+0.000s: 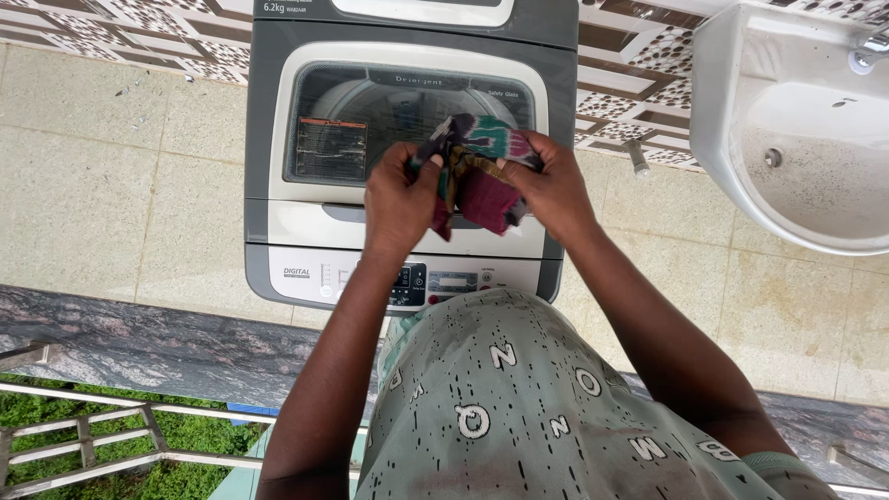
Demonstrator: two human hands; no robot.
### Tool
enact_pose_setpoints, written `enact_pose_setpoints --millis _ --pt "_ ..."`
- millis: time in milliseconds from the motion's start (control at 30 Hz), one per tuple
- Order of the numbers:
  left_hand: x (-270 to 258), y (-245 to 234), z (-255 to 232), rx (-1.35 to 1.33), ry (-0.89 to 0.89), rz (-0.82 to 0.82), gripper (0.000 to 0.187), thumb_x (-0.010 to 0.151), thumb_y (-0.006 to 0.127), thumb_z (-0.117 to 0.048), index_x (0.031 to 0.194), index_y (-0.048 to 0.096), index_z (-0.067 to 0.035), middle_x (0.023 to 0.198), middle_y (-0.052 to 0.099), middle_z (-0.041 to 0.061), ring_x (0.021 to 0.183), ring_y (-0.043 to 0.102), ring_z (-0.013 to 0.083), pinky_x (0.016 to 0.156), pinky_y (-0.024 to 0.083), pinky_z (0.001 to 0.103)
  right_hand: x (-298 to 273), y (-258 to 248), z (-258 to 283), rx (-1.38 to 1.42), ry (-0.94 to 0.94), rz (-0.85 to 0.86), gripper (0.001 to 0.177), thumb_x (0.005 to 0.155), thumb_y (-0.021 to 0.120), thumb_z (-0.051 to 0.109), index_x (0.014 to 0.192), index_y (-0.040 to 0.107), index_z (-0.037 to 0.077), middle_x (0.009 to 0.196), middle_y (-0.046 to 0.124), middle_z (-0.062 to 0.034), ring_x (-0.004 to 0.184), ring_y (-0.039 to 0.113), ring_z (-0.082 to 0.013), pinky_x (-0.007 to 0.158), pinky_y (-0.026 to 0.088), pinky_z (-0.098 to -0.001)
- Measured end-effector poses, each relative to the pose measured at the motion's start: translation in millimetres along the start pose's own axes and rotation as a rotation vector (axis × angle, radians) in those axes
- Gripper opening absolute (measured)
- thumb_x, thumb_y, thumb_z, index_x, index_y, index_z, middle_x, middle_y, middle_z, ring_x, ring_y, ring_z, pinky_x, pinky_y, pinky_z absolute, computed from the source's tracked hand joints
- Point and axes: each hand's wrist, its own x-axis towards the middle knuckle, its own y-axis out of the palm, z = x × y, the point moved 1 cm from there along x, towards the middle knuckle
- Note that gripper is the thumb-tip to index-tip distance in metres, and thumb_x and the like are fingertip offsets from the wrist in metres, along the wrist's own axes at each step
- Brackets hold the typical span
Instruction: The person wipes the exterior surfaces, lid, and control panel of a washing machine by hand with a cloth and then opens the lid to place the cloth inside.
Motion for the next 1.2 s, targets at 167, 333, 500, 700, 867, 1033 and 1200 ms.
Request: enact_pose_setpoints --millis 167,333,500,700,867,1033,1200 --pt "-43 19 -22 -0.444 -0.08 0.224 0.05 0.108 0.047 -0.038 0.134 0.06 0.003 0.112 0.07 0.021 0.095 0.066 0.0232 0.082 0.052 0.04 -39 27 28 0.274 -0.104 0.146 0.052 0.101 0.069 0.024 0.148 0.053 0.009 0.116 0.071 -0.0045 0.104 0.068 -0.0113 0.089 0.058 -0.0268" --pt "-75 7 -24 -0.851 0.021 0.613 0.07 0.116 0.031 -0.054 0.164 0.027 -0.004 0.167 0.037 0.016 0.15 0.041 0.0187 0.124 0.032 0.038 -35 24 6 0.516 -0.042 0.113 0.054 0.096 0.075 0.021 0.144 0.056 0.004 0.118 0.07 -0.0099 0.106 0.068 -0.0171 0.089 0.058 -0.0349" --pt "-106 -25 -14 -0.357 0.07 0.275 0.037 0.11 0.06 -0.025 0.141 0.069 -0.005 0.129 0.077 0.02 0.115 0.073 0.027 0.1 0.059 0.037 -48 11 -8 0.873 0.155 0.03 0.044 0.096 0.071 0.013 0.135 0.057 -0.004 0.122 0.072 -0.0129 0.116 0.07 -0.0238 0.104 0.057 -0.0382" --pt "-87 -24 4 -0.195 0.371 0.065 0.051 0.092 0.075 -0.006 0.14 0.059 -0.005 0.128 0.065 0.014 0.104 0.075 0.0205 0.086 0.067 0.031 -78 30 -1 0.83 0.128 0.295 0.048 0.092 0.069 0.012 0.137 0.056 -0.001 0.121 0.072 -0.0107 0.114 0.07 -0.0226 0.101 0.056 -0.0394" --pt "-96 -13 37 -0.368 0.239 0.219 0.055 0.096 0.068 -0.002 0.149 0.051 -0.005 0.125 0.066 0.015 0.11 0.073 0.0219 0.093 0.065 0.031 -100 65 -35 0.538 0.092 0.21 0.044 0.101 0.069 0.014 0.141 0.055 0.001 0.114 0.068 -0.0074 0.103 0.065 -0.0174 0.089 0.054 -0.0361" --pt "-101 -49 88 -0.113 0.231 0.276 0.046 0.101 0.063 -0.009 0.146 0.057 -0.007 0.142 0.065 0.017 0.117 0.074 0.0278 0.093 0.064 0.035 -109 57 -51 0.339 0.025 0.097 0.038 0.109 0.062 0.02 0.14 0.058 -0.001 0.115 0.073 -0.0045 0.104 0.067 -0.013 0.093 0.054 -0.0316" --pt "-99 -60 140 0.646 0.436 0.104 0.075 0.102 0.058 -0.044 0.159 0.033 -0.003 0.169 0.022 0.025 0.156 0.013 0.0448 0.126 0.011 0.059 -132 51 -51 -0.53 -0.522 -0.196 0.052 0.118 0.053 0.026 0.164 0.038 0.006 0.168 0.033 -0.0264 0.157 0.037 -0.0396 0.128 0.039 -0.0504"
